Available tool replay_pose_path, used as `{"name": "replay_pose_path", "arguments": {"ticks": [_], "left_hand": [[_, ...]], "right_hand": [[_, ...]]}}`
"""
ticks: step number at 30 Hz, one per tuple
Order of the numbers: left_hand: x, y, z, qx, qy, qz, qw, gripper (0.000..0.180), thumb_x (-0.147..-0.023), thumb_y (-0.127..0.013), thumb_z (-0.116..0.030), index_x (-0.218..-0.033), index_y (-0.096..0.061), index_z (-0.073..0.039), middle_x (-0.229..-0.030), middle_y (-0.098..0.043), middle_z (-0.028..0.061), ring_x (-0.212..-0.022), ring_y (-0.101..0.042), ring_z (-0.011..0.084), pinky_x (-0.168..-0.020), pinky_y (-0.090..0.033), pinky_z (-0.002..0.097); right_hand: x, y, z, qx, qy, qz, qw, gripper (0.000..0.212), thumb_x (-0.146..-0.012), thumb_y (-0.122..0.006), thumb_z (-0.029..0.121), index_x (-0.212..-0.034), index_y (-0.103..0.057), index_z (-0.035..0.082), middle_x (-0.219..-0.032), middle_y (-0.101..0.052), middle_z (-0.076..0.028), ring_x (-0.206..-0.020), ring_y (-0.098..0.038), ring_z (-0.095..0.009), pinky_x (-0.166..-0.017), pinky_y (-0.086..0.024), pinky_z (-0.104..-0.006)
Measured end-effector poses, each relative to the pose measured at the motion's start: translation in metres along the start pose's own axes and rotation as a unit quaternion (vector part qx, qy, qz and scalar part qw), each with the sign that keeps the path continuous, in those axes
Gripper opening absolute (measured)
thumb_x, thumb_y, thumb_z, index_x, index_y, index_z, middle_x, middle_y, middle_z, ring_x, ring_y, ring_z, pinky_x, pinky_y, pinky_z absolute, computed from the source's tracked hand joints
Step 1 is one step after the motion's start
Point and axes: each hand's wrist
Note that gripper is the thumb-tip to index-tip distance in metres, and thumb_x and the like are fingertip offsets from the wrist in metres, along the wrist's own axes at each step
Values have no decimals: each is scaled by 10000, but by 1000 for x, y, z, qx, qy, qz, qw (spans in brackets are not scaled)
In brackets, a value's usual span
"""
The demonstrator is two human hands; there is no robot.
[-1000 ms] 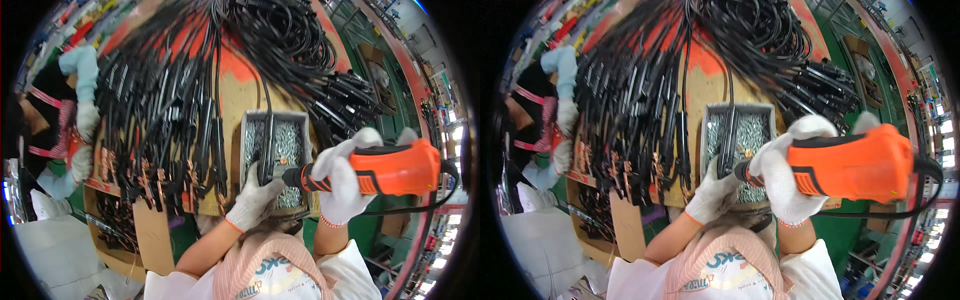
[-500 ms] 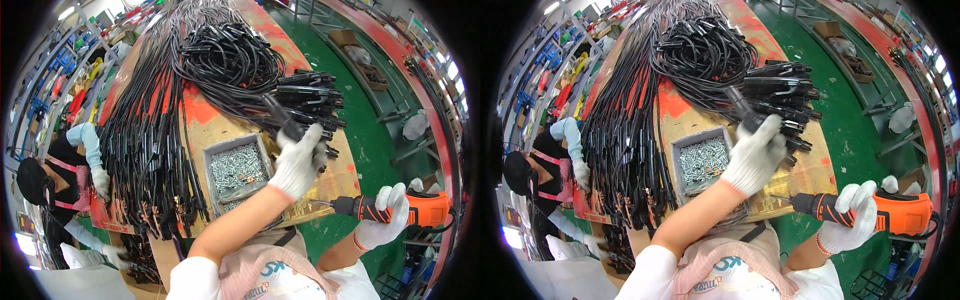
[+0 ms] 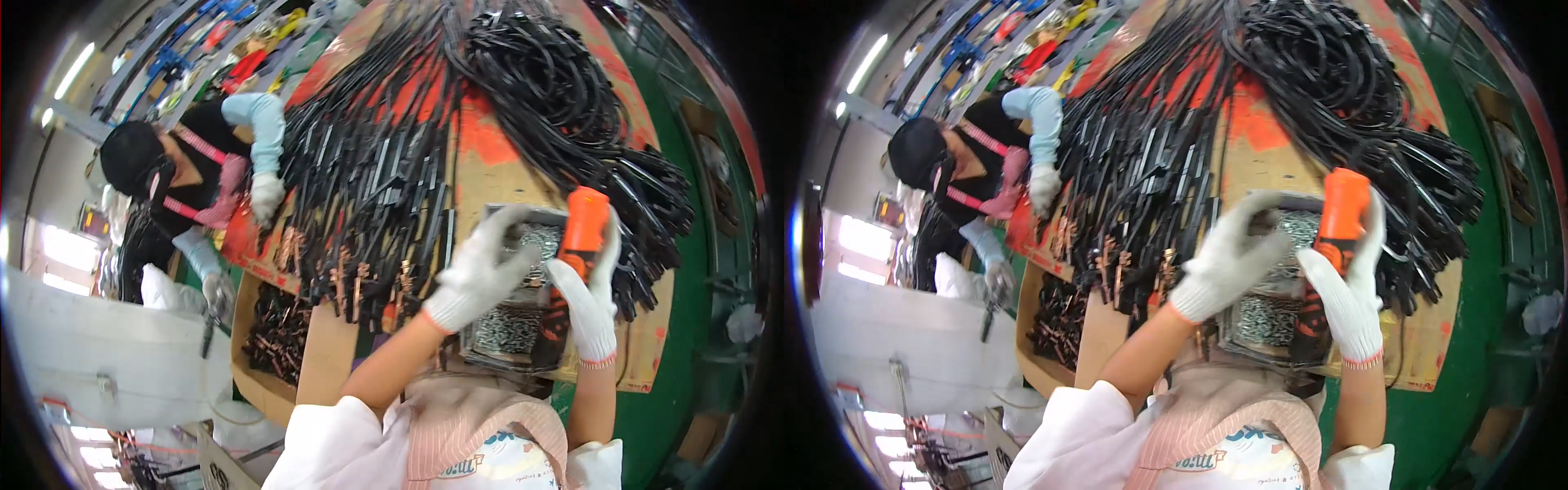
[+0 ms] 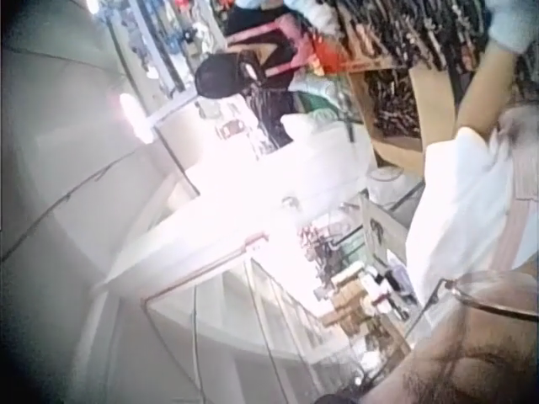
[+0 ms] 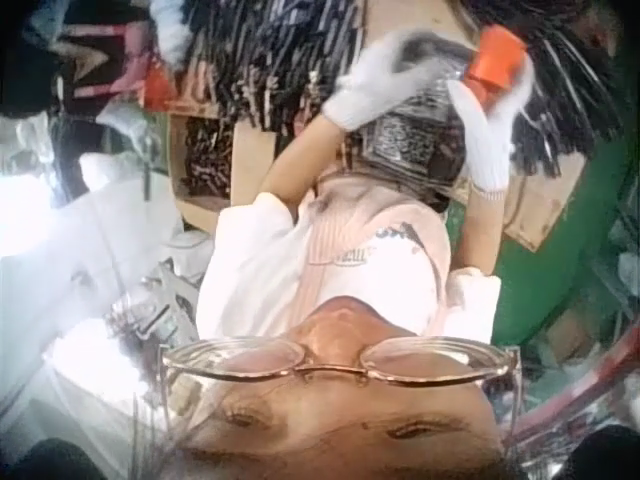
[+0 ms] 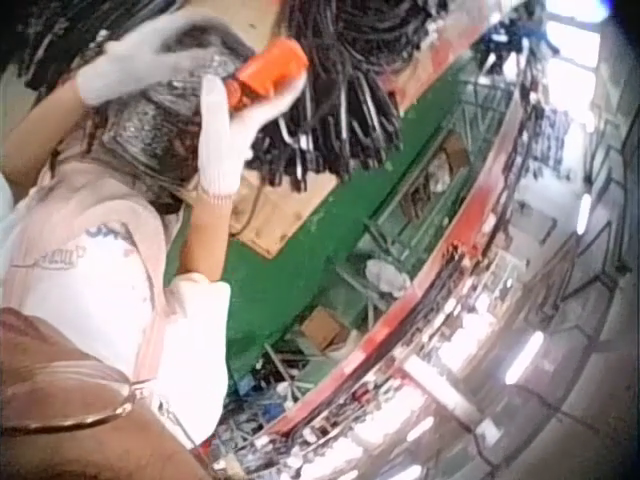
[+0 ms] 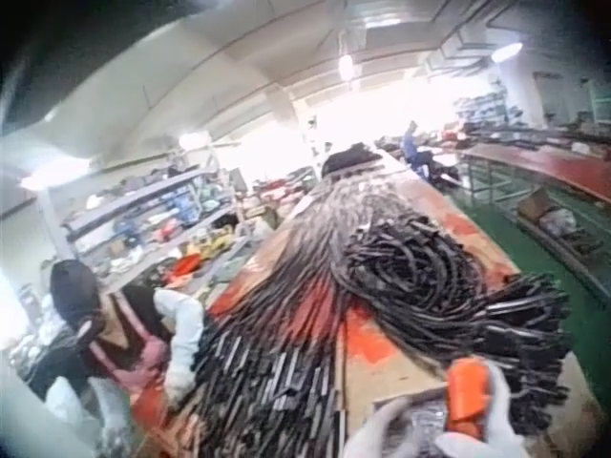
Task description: The person assembles plastic casings onto electrical cables by securing them with screws using a power screwdriver.
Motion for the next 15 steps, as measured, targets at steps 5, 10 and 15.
{"name": "replay_pose_path", "arguments": {"ticks": [5, 10, 15], "left_hand": [[70, 130, 16, -305, 12, -153, 940, 251, -863, -673, -205, -1070, -662, -64, -908, -680, 186, -862, -648, 366, -760, -523, 417], [132, 215, 43, -447, 133, -241, 851, 207, -875, -646, -231, -1024, -675, -89, -935, -672, 177, -849, -648, 365, -754, -508, 447], [138, 230, 89, -427, 214, -245, 844, 412, -878, -649, -400, -1100, -672, -54, -990, -681, 199, -947, -661, 356, -811, -510, 413]], "right_hand": [[-47, -13, -52, 152, -112, 112, 976, 818, -834, -712, 203, -1518, -274, 107, -1046, -563, -83, -698, -559, -125, -632, -501, -272], [-55, -4, -44, 539, 322, 27, 778, 705, -794, -759, 164, -1407, -438, 34, -1209, -524, -187, -1035, -570, -336, -881, -495, -391], [-52, -78, -9, 269, 115, 175, 940, 678, -842, -730, 186, -1427, -418, 44, -1258, -526, -171, -1079, -568, -242, -910, -492, -360]]}}
Point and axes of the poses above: each hand's wrist, its own x-axis away from the middle knuckle, its own y-axis out of the back of the hand, z = x × y
